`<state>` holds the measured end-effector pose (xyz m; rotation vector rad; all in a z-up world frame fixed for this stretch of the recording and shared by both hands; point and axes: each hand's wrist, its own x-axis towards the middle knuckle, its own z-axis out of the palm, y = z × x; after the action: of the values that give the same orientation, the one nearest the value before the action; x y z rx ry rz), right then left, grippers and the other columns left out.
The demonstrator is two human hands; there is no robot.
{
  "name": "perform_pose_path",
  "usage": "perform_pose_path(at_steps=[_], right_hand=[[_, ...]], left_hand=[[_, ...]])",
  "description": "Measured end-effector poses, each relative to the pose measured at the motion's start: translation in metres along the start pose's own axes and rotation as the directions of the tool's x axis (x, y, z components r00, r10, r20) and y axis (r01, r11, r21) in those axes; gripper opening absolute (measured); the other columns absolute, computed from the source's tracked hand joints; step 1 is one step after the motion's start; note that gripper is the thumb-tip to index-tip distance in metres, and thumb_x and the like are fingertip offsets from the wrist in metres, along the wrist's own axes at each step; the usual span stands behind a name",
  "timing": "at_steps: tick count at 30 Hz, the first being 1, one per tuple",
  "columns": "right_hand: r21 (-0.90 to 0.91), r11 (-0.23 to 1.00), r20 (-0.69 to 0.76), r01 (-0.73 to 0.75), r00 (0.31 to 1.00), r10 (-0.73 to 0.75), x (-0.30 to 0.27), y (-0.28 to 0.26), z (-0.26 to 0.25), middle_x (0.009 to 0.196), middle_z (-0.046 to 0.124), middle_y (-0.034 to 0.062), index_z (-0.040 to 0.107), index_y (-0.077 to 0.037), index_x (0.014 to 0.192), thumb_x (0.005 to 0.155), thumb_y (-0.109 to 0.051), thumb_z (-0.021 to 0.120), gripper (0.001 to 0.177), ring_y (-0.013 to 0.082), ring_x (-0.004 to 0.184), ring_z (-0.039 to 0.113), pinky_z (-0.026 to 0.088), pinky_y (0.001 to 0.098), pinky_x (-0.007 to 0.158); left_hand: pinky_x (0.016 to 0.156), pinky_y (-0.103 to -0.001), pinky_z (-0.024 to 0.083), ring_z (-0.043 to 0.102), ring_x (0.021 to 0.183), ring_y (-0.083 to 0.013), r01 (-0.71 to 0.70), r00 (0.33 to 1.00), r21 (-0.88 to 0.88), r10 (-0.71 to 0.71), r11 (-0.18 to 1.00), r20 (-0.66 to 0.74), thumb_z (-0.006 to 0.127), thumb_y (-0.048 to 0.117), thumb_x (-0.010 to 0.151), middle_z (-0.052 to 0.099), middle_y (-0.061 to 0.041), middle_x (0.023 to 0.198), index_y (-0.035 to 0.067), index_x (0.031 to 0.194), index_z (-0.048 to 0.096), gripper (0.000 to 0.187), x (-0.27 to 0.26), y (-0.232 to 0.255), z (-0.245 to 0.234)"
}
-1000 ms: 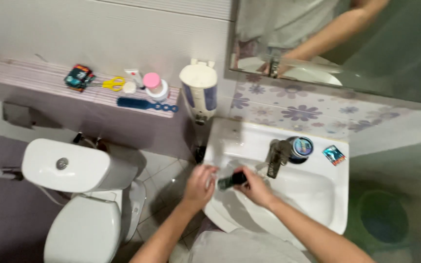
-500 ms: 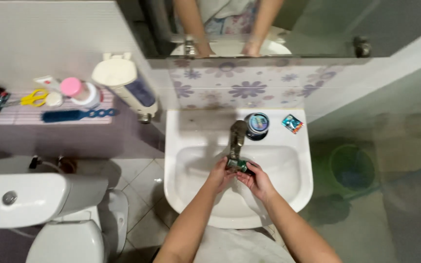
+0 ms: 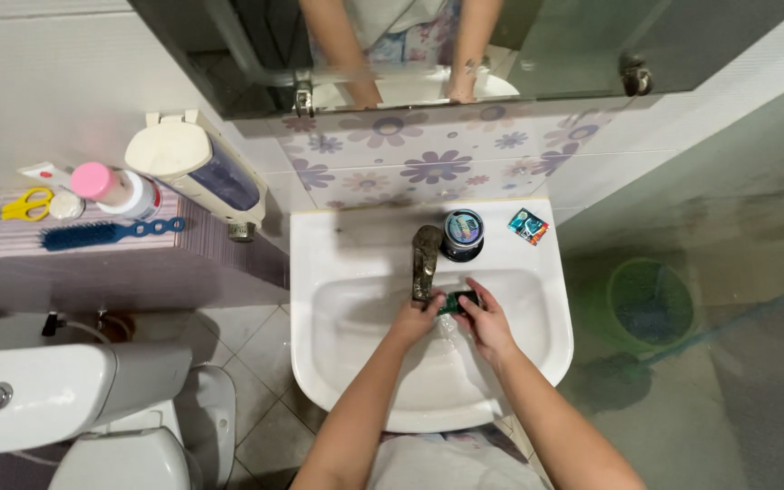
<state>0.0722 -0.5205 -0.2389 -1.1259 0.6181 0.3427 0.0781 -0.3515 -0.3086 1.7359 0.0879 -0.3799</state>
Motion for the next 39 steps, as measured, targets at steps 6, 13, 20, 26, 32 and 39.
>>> perform_pose_path(at_steps=[6, 13, 20, 26, 32, 39], right_hand=[[0.111, 0.992, 0.14, -0.055, 0.989, 0.039, 0.059, 0.083, -0.001, 0.11, 0.069, 0.0083, 0.056, -0.003, 0.146, 0.103, -0.014, 0.066, 0.046, 0.0211, 0.091, 0.063, 0.055, 0.0335, 0.074], [0.011, 0.967, 0.343, -0.254, 0.91, 0.235, 0.004, 0.036, 0.069, 0.117, 0.07, 0.0075, 0.05, -0.013, 0.144, 0.099, -0.013, 0.061, 0.047, 0.0219, 0.103, 0.068, 0.057, 0.0369, 0.085], [-0.188, 0.981, 0.336, -0.039, 0.937, 0.101, 0.013, 0.052, 0.06, 0.115, 0.072, 0.0033, 0.066, -0.011, 0.133, 0.098, -0.012, 0.065, 0.035, 0.0158, 0.094, 0.069, 0.058, 0.0306, 0.081], [-0.075, 0.997, 0.071, 0.0, 0.997, 0.005, 0.03, 0.057, 0.033, 0.086, 0.07, 0.0035, 0.07, 0.0, 0.123, 0.103, -0.022, 0.063, 0.032, 0.0133, 0.066, 0.061, 0.051, 0.0291, 0.058], [-0.009, 0.997, 0.164, -0.082, 0.983, 0.082, 0.02, 0.033, 0.02, 0.082, 0.065, 0.0006, 0.064, -0.003, 0.137, 0.103, -0.023, 0.058, 0.04, 0.01, 0.065, 0.055, 0.048, 0.026, 0.057], [-0.458, 0.888, 0.161, -0.03, 0.98, 0.116, 0.031, 0.069, -0.002, 0.101, 0.078, 0.008, 0.059, 0.003, 0.133, 0.097, -0.013, 0.062, 0.04, 0.0173, 0.086, 0.072, 0.057, 0.0317, 0.074]], left_hand=[[0.08, -0.043, 0.055, 0.072, 0.089, -0.0322, 0.21, 0.97, 0.337, -0.237, 0.918, 0.042, 0.065, 0.055, 0.093, 0.075, -0.019, 0.095, 0.005, 0.119, 0.068, 0.056, -0.053, 0.052, -0.044], [0.08, -0.046, 0.055, 0.07, 0.09, -0.0422, 0.249, 0.968, 0.108, -0.245, 0.963, -0.048, 0.061, 0.052, 0.096, 0.073, -0.025, 0.093, -0.004, 0.122, 0.06, 0.062, -0.079, 0.005, -0.069], [0.084, -0.051, 0.053, 0.065, 0.099, -0.0454, 0.107, 0.988, 0.522, -0.033, 0.847, -0.148, 0.073, 0.025, 0.088, 0.066, -0.028, 0.109, -0.003, 0.125, 0.053, 0.05, -0.076, -0.011, -0.054], [0.08, -0.052, 0.053, 0.065, 0.096, -0.0454, -0.069, 0.978, 0.619, 0.175, 0.782, -0.112, 0.072, 0.018, 0.079, 0.065, -0.026, 0.112, -0.001, 0.135, 0.049, 0.063, -0.063, 0.039, -0.036], [0.082, -0.048, 0.053, 0.068, 0.099, -0.0356, 0.143, 0.989, 0.373, -0.125, 0.917, -0.073, 0.06, 0.047, 0.1, 0.071, -0.017, 0.113, 0.01, 0.132, 0.058, 0.049, -0.044, 0.044, -0.025], [0.087, -0.036, 0.055, 0.068, 0.1, -0.0211, 0.133, 0.972, -0.348, -0.191, 0.928, -0.136, 0.071, 0.039, 0.095, 0.073, -0.01, 0.113, 0.005, 0.134, 0.057, 0.053, -0.049, -0.013, -0.037]])
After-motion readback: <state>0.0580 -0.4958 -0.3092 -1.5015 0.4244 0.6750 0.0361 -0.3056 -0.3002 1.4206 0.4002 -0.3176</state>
